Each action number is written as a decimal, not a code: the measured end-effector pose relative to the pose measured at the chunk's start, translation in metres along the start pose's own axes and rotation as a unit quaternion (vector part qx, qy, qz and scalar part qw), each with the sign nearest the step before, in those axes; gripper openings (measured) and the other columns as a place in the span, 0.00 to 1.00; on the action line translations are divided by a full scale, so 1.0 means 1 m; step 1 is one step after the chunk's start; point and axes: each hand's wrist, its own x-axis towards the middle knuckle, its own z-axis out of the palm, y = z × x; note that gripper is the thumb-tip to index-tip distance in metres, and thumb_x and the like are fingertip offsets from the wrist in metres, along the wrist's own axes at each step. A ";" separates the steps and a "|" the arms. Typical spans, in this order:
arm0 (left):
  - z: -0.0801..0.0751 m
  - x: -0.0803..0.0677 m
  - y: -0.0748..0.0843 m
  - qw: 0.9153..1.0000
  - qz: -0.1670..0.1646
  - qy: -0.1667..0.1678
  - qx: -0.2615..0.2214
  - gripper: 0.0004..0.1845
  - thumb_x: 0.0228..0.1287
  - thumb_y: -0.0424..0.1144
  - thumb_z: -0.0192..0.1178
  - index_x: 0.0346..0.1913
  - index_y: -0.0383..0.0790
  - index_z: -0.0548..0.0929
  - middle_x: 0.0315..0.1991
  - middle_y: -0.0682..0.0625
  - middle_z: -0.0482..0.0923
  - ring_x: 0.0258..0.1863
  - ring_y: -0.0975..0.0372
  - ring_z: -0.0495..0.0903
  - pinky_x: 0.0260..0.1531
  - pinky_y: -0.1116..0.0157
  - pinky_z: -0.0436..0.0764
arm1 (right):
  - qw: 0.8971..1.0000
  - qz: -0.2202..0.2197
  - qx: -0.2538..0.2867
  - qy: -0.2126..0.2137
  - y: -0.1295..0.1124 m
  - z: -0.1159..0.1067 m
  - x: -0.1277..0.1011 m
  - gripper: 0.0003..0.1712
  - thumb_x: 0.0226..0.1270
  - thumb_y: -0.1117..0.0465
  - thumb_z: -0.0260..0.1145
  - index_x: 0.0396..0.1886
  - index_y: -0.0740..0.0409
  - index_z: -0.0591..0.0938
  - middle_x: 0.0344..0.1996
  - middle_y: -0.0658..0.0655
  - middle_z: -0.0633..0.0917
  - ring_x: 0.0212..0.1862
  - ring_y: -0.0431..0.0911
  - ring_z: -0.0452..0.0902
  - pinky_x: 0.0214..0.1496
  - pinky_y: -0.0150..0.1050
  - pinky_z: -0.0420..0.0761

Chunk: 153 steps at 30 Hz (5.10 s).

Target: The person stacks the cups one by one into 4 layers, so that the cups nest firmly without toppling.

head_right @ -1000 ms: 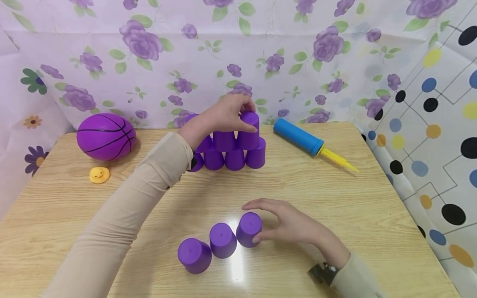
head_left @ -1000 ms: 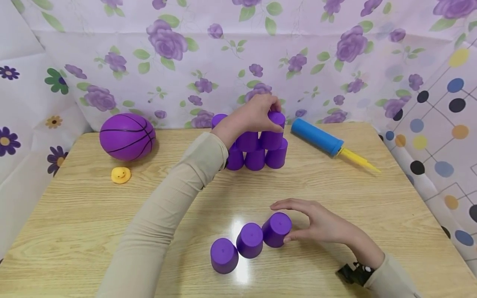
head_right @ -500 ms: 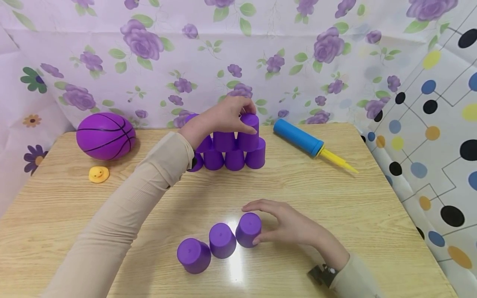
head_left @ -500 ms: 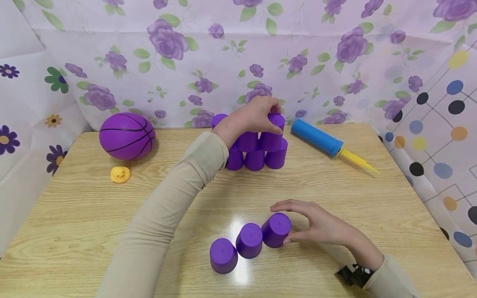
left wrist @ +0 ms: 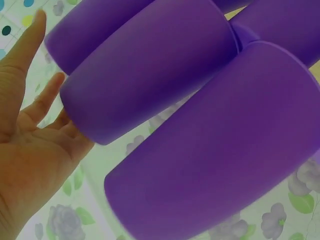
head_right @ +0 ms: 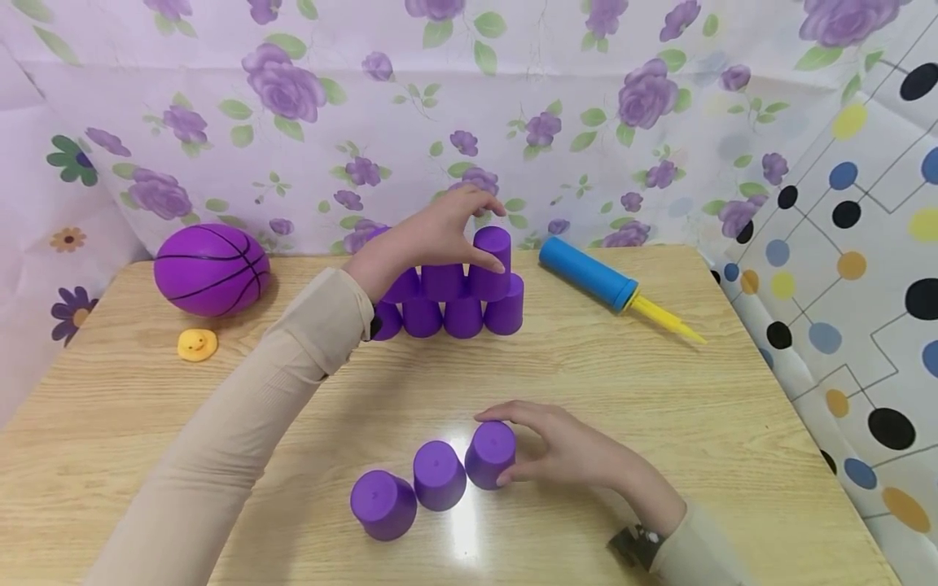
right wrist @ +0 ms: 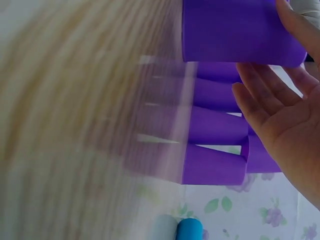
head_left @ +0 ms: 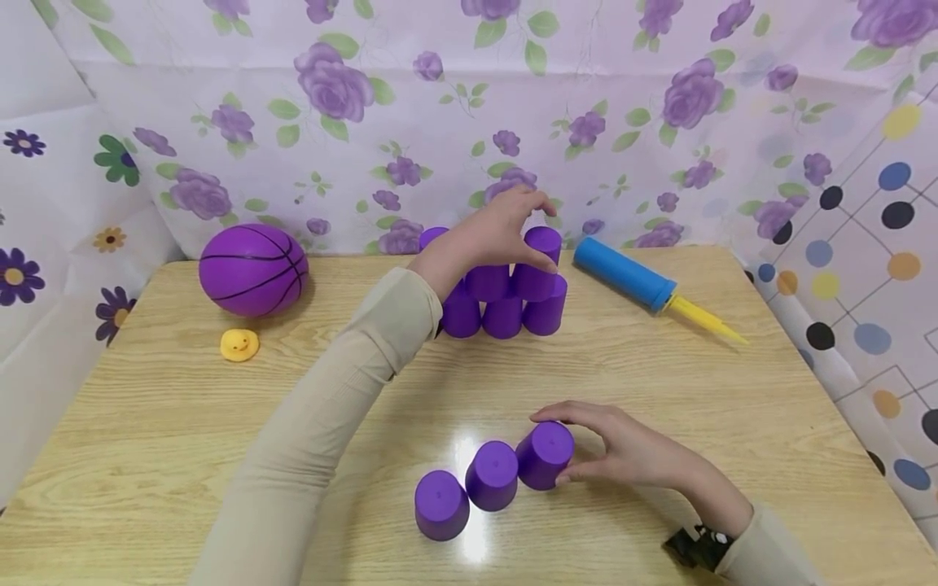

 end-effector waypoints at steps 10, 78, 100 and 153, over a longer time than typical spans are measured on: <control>0.000 -0.060 0.011 0.992 0.027 0.122 -0.013 0.32 0.54 0.49 0.67 0.61 0.43 0.69 0.61 0.49 0.66 0.63 0.58 0.62 0.64 0.62 0.63 | 1.000 -0.010 -0.017 0.020 0.003 0.009 0.004 0.34 0.54 0.49 0.71 0.61 0.51 0.72 0.52 0.46 0.79 0.53 0.41 0.76 0.56 0.41 0.76; 0.112 -0.272 0.038 0.961 -0.085 0.069 -0.253 0.22 0.47 0.38 0.73 0.47 0.39 0.79 0.43 0.54 0.79 0.44 0.67 0.78 0.46 0.71 0.79 | 0.966 0.007 -0.034 0.256 -0.060 -0.147 0.116 0.32 0.50 0.64 0.74 0.57 0.52 0.73 0.47 0.47 0.78 0.48 0.40 0.73 0.51 0.28 0.70; 0.100 -0.261 0.041 0.979 -0.103 0.011 -0.173 0.24 0.34 0.34 0.77 0.41 0.43 0.82 0.32 0.59 0.80 0.31 0.74 0.74 0.34 0.73 0.79 | 0.948 0.045 0.092 0.300 -0.032 -0.138 0.164 0.34 0.55 0.57 0.71 0.62 0.45 0.70 0.53 0.51 0.75 0.54 0.43 0.71 0.56 0.40 0.72; 0.110 -0.267 0.040 0.970 -0.138 0.049 -0.196 0.26 0.38 0.36 0.77 0.45 0.39 0.81 0.41 0.52 0.82 0.40 0.64 0.81 0.41 0.71 0.80 | 0.932 -0.010 0.055 0.357 -0.039 -0.091 0.102 0.55 0.49 0.61 0.75 0.73 0.44 0.52 0.70 0.50 0.59 0.71 0.43 0.50 0.72 0.45 0.51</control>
